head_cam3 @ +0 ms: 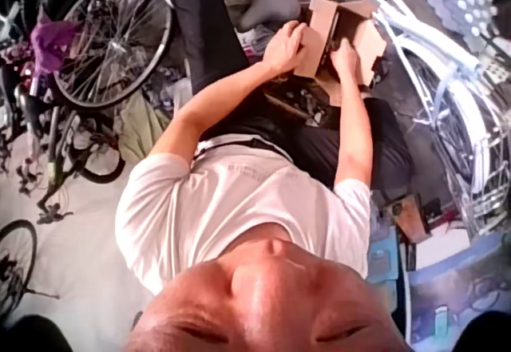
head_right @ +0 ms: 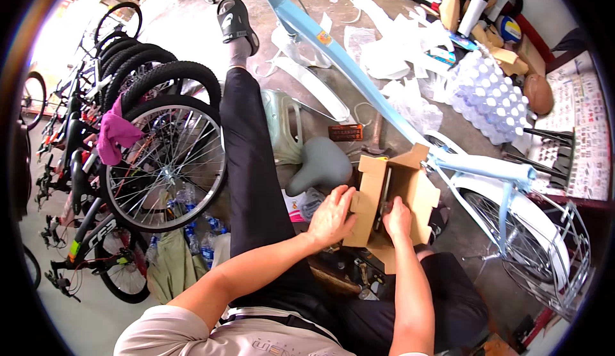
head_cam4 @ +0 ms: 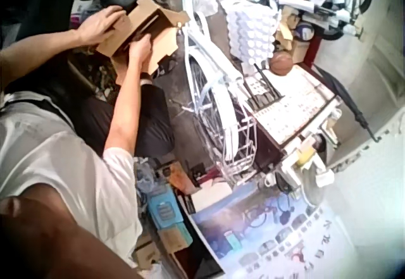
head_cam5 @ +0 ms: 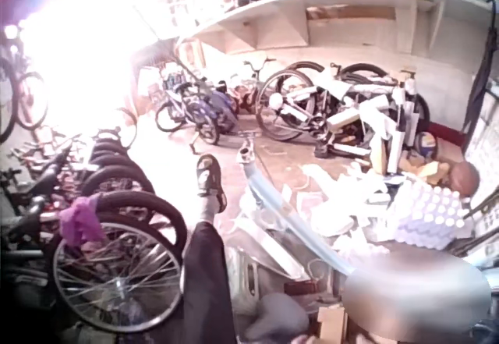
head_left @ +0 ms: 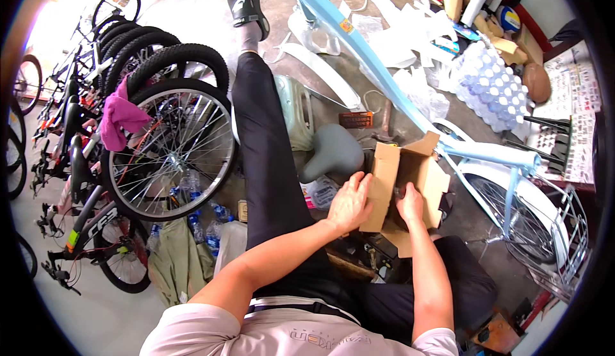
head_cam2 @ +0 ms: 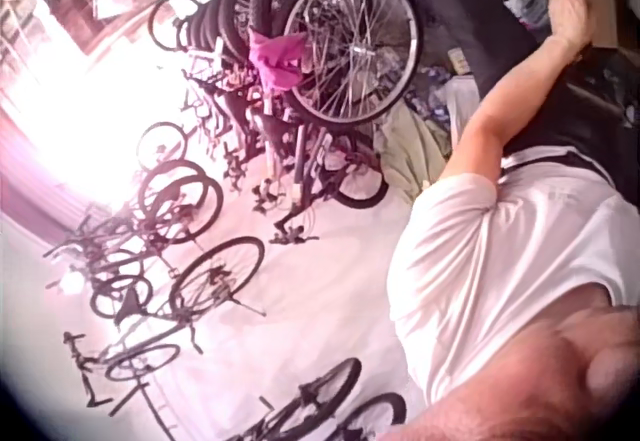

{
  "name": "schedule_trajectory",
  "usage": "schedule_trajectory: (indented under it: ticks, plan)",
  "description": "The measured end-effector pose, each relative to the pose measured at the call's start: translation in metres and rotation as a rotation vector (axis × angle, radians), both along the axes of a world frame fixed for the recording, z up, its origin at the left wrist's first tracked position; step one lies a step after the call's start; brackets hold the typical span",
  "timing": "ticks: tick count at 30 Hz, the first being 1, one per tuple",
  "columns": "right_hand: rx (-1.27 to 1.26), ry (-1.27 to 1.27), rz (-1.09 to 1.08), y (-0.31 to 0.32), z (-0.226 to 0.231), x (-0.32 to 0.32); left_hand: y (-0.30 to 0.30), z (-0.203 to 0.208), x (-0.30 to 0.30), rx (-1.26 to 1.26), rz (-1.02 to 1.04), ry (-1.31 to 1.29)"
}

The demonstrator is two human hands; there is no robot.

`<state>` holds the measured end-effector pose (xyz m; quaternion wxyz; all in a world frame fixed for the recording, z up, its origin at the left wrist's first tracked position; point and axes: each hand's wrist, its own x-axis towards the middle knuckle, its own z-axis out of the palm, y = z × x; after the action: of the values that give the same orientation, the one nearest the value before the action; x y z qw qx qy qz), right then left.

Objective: The person cuts open a cardboard box with scissors, unboxes and unwraps bicycle parts, then cuts and flattens the empty box.

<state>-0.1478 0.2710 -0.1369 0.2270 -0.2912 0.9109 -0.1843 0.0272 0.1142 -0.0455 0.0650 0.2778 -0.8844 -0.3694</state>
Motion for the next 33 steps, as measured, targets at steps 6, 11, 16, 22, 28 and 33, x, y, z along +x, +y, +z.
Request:
schedule_trajectory:
  ticks: [6, 11, 16, 22, 28, 33]
  plan:
    - [-0.087, 0.115, 0.323, 0.010, 0.132, -0.028, -0.009, 0.017, 0.003, 0.032, 0.032, 0.190]
    - [-0.146, 0.009, 0.291, -0.015, 0.273, -0.009, -0.009, 0.020, 0.010, 0.189, -0.039, 0.188]
    - [-0.371, 0.008, 0.051, -0.005, 0.249, -0.001, 0.001, 0.018, -0.001, 0.326, -0.055, 0.212]
    - [-0.485, -0.336, 0.054, -0.046, 0.243, -0.013, -0.001, 0.016, 0.004, 0.585, 0.022, 0.136]
    - [-0.755, -1.095, -0.145, -0.053, 0.246, -0.009, -0.011, 0.039, -0.004, 1.312, 0.114, 0.277]
    - [-0.663, -1.205, -0.100, -0.051, 0.235, -0.004, -0.009, 0.078, -0.010, 1.738, 0.086, 0.518]
